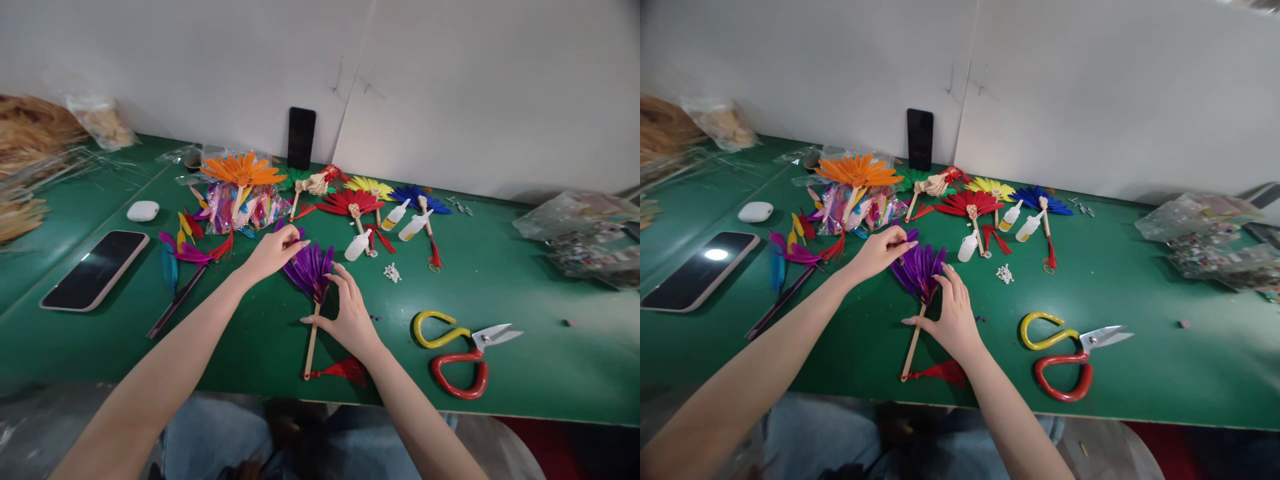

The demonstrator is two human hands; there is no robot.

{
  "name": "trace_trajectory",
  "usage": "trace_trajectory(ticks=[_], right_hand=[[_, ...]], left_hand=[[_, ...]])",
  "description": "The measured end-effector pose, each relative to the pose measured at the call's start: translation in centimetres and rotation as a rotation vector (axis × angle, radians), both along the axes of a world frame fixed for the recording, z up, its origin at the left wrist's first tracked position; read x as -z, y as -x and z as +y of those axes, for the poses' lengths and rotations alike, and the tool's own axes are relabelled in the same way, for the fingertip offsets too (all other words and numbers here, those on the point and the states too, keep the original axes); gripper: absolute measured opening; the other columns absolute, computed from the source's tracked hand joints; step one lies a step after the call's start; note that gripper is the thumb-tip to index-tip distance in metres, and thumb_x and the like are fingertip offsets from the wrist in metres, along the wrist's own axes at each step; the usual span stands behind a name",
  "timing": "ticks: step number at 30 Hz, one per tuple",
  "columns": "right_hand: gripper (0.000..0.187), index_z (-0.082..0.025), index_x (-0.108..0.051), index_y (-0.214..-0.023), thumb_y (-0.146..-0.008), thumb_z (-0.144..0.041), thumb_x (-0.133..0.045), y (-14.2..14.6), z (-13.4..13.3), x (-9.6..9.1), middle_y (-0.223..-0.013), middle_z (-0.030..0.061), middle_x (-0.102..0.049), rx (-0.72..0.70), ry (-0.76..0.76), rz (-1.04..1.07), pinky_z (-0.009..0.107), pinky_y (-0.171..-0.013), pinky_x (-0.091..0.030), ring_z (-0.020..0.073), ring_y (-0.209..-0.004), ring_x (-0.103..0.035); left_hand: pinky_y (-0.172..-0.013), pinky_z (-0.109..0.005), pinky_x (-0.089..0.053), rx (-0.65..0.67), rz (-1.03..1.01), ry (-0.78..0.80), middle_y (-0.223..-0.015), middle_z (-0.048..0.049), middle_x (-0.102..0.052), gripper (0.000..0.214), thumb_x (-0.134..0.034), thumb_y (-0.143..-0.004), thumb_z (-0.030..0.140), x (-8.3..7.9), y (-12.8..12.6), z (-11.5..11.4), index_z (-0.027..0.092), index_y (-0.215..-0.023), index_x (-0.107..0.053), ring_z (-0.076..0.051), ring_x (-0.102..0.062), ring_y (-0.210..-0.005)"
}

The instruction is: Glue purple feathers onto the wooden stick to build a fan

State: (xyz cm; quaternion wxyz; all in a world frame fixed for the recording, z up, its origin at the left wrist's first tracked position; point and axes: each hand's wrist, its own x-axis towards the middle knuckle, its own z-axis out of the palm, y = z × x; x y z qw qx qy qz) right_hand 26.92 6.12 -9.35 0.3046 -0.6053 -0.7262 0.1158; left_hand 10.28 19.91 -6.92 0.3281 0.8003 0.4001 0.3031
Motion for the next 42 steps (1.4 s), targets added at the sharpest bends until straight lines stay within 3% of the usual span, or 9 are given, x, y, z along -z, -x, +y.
trace_trajectory(ticks=[8,19,31,36,42], right_hand=[[0.078,-0.019,-0.036,-0.127,-0.065,-0.055,-0.067,0.0,0.0,-0.1,-0.137,0.0165,-0.035,-0.004,0.005,-0.012,0.051,-0.100,-0.034,0.0318,-0.130,-0.029],[0.077,-0.017,-0.037,-0.126,-0.066,-0.055,-0.066,0.0,0.0,-0.1,-0.137,0.0167,-0.034,-0.010,0.009,-0.008,0.050,-0.102,-0.034,0.0312,-0.130,-0.029],[0.073,-0.017,-0.038,-0.123,-0.066,-0.054,-0.067,0.0,0.0,-0.1,-0.137,0.0172,-0.033,-0.010,0.025,-0.007,0.049,-0.102,-0.033,0.0303,-0.130,-0.029],[0.063,-0.019,-0.042,-0.108,-0.062,-0.051,-0.071,0.1,-0.1,-0.5,-0.136,0.0171,-0.033,-0.003,0.045,0.086,0.047,-0.101,-0.035,0.0295,-0.129,-0.030],[0.047,-0.022,-0.047,-0.095,-0.064,-0.047,-0.071,0.2,-0.2,-1.0,-0.139,0.0128,-0.028,-0.006,0.093,0.129,0.048,-0.098,-0.039,0.0301,-0.129,-0.031]], left_hand=[[-0.047,-0.021,-0.031,0.020,0.020,-0.015,-0.053,0.0065,-0.040,0.022,-0.048,-0.085,0.038,-0.3,-0.9,-0.9,0.020,-0.073,-0.041,-0.008,-0.039,-0.045],[-0.051,-0.023,-0.033,0.078,0.083,-0.071,-0.060,0.0049,-0.045,0.019,-0.047,-0.086,0.037,0.2,-1.4,-0.8,0.020,-0.077,-0.044,-0.008,-0.041,-0.050],[-0.063,-0.026,-0.039,0.108,0.169,-0.134,-0.075,-0.0006,-0.058,0.027,-0.048,-0.084,0.046,0.6,-2.0,-0.9,0.020,-0.082,-0.053,-0.017,-0.051,-0.077],[-0.065,-0.026,-0.039,0.129,0.138,-0.097,-0.077,-0.0008,-0.060,0.029,-0.053,-0.080,0.047,0.6,-1.7,-0.7,0.019,-0.084,-0.059,-0.016,-0.052,-0.077],[-0.064,-0.025,-0.039,0.135,0.108,-0.070,-0.072,0.0008,-0.060,0.019,-0.056,-0.081,0.036,0.7,-2.2,-0.8,0.019,-0.085,-0.061,-0.013,-0.051,-0.069]])
